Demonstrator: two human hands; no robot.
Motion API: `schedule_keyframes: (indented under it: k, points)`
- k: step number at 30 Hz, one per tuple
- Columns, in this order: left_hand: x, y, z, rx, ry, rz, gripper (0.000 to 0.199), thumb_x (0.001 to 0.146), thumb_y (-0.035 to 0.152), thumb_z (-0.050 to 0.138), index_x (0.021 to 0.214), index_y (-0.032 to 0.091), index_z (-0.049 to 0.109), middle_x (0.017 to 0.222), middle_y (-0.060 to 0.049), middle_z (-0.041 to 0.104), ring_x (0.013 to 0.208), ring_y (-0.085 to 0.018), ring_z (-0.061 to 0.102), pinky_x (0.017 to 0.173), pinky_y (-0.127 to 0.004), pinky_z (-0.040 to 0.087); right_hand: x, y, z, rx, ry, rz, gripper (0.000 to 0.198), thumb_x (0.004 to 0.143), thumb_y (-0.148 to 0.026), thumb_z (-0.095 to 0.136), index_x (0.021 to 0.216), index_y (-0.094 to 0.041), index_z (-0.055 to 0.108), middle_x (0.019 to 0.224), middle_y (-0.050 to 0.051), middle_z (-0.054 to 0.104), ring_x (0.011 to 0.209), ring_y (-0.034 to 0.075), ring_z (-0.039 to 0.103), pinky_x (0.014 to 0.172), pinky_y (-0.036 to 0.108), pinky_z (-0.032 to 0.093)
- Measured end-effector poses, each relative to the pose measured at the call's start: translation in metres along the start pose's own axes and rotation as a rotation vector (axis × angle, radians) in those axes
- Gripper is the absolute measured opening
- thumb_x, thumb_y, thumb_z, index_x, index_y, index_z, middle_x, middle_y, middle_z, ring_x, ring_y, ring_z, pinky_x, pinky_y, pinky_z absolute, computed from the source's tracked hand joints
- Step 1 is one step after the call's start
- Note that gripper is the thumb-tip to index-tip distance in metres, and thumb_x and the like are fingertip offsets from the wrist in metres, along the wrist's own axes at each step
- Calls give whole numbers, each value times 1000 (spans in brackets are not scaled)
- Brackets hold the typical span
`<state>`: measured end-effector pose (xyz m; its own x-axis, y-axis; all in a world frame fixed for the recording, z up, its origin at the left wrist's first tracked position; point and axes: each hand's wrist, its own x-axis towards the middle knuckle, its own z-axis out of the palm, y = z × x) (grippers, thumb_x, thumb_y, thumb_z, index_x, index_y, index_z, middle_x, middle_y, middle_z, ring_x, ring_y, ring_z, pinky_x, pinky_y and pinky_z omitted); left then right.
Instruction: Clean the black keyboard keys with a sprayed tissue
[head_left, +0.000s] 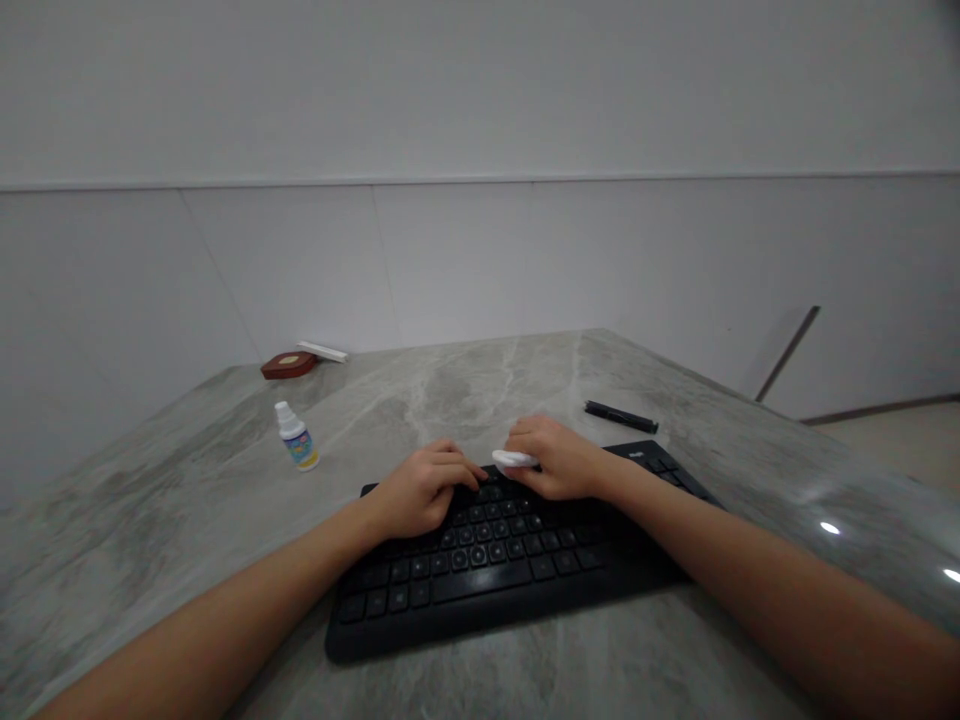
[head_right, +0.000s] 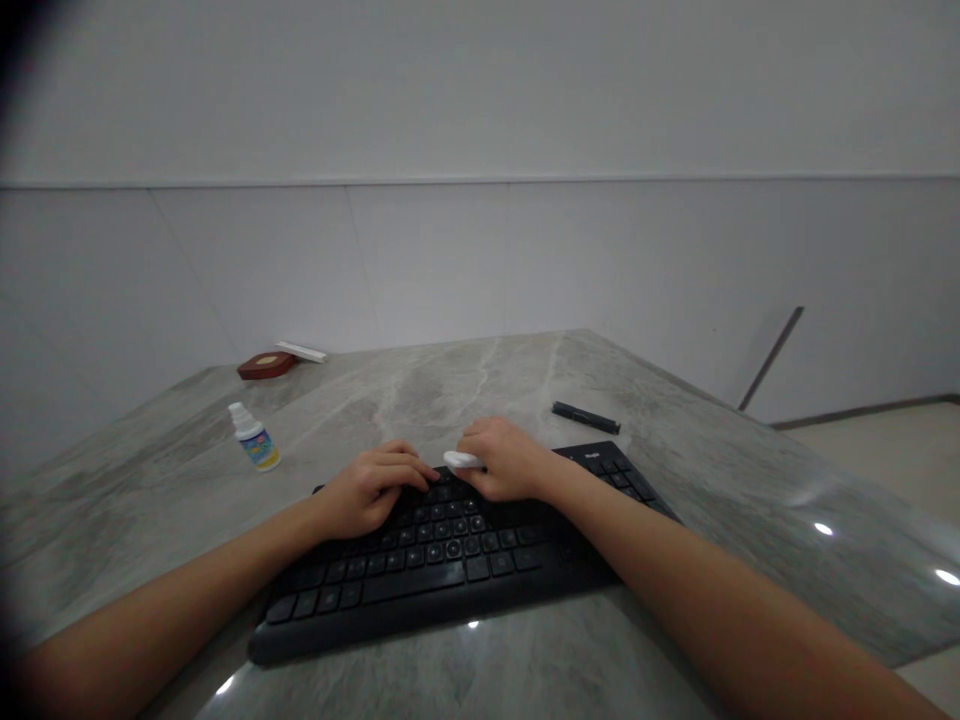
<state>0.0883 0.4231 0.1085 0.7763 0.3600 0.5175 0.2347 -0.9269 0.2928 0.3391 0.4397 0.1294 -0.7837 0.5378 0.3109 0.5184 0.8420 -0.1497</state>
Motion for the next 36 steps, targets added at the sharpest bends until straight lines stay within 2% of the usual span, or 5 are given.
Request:
schedule_keyframes:
  k: [7,10,19,27,36]
  points:
    - [0,-1,0,-14,-4,-5,41,71,-5,39,93,16,66,105,-7,73,93,-21,63,84,-41,53,-12,24,-36,41,168,127,17,87,-26,56,72,-18,57,69,3,58,64,15,50,63,29,35]
    - [0,-1,0,-14,-1,-7,41,71,-5,39,93,16,66,105,-8,73,93,-21,63,83,-41,53,-16,29,-43,84,112,166,14,85,-28,60,78,-17,62,71,3,62,64,15,53,62,27,36]
    - [1,1,-1,-15,-5,-17,42,71,-5,39,94,17,66,105,-7,73,93,-21,64,84,-41,52,-14,17,-30,120,-136,119,8,83,-23,63,85,-16,66,81,5,68,74,17,59,69,28,40]
    - [2,2,-1,-21,-2,-10,41,72,-5,39,93,16,66,104,-8,73,93,-21,65,85,-41,52,-12,14,-22,111,-183,96,4,82,-20,61,82,-17,64,82,6,67,75,19,59,72,29,41]
    - [0,0,0,-29,-4,-15,42,71,-5,39,94,17,66,104,-7,73,94,-21,64,85,-41,51,-10,15,-20,78,-156,120,3,80,-16,61,80,-17,64,80,6,66,75,18,58,72,29,41]
